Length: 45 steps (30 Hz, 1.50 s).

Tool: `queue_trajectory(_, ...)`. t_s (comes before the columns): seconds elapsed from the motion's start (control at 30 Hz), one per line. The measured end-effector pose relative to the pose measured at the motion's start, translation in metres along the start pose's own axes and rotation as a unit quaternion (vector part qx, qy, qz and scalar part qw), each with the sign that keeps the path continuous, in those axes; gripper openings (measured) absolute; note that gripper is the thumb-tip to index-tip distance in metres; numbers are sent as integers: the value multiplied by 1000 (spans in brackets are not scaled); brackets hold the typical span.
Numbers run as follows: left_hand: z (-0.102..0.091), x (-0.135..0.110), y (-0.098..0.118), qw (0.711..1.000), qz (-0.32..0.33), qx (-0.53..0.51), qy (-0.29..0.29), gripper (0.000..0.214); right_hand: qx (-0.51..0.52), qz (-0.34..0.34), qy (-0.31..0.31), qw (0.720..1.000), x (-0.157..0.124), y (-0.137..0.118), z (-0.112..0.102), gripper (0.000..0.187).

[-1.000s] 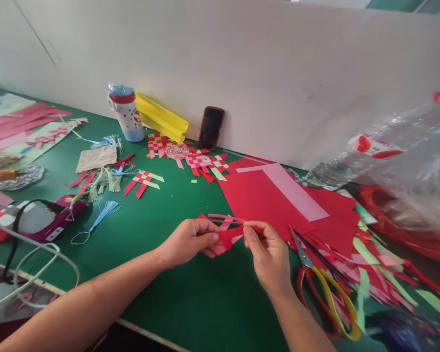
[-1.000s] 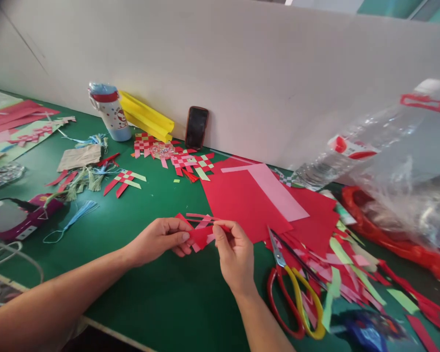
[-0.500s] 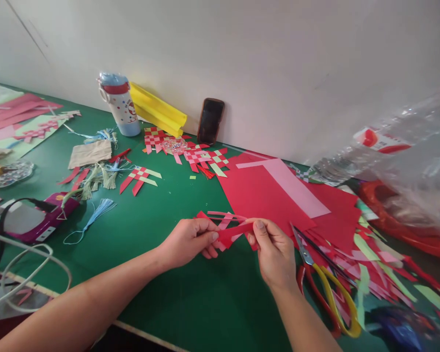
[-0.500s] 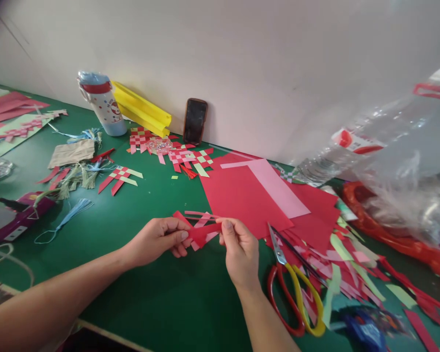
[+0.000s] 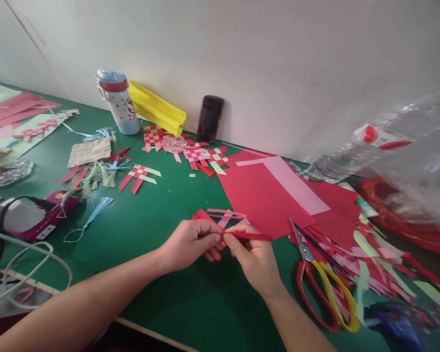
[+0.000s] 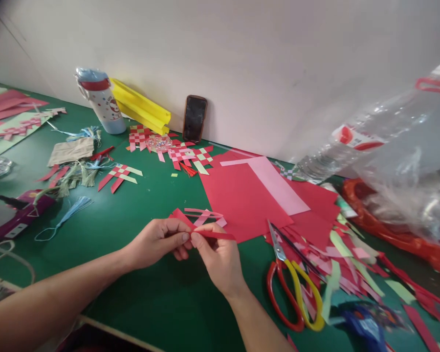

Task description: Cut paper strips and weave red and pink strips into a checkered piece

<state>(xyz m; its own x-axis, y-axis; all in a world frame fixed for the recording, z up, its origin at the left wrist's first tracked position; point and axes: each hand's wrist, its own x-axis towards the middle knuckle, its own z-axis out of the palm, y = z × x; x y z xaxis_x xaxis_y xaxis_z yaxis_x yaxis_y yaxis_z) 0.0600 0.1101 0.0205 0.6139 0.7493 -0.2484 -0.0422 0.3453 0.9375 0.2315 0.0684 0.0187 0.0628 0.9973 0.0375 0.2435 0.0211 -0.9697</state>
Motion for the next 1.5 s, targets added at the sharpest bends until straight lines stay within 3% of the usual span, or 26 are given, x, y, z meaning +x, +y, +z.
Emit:
queue_trajectory(0.23,-2,0,2,999,1,17,30,28,106,22,137,985,14,16,-23,28)
queue_trajectory(0.5,-3,-1,3,1000,-5,18,24,27,169,10,140,976,15,6,-21,26)
queue_trajectory(0.63,-5,-3,3,998,-2,50,-43,27,174,7,124,977,14,6,-21,28)
queue_trajectory(0.77,-7,-5,4,991,17,67,-115,31,108,-4,57,992,8,3,-18,28)
queue_trajectory(0.87,-7,-4,4,993,10,55,-100,33,-4,-14,7,1000,0,-1,-12,28)
queue_trajectory(0.97,-6,-3,3,996,-16,46,-77,32,-51,-24,-17,998,-5,-6,-6,26)
queue_trajectory(1.13,-4,-3,2,997,-47,49,-47,27,-49,-20,-13,999,-5,-7,-4,29)
queue_trajectory(1.3,-3,-3,4,998,-60,22,-17,23,10,-6,44,999,2,-4,-13,30)
queue_trajectory(1.5,-2,-1,7,999,-48,17,-15,23,-24,11,-31,999,0,-7,-7,25)
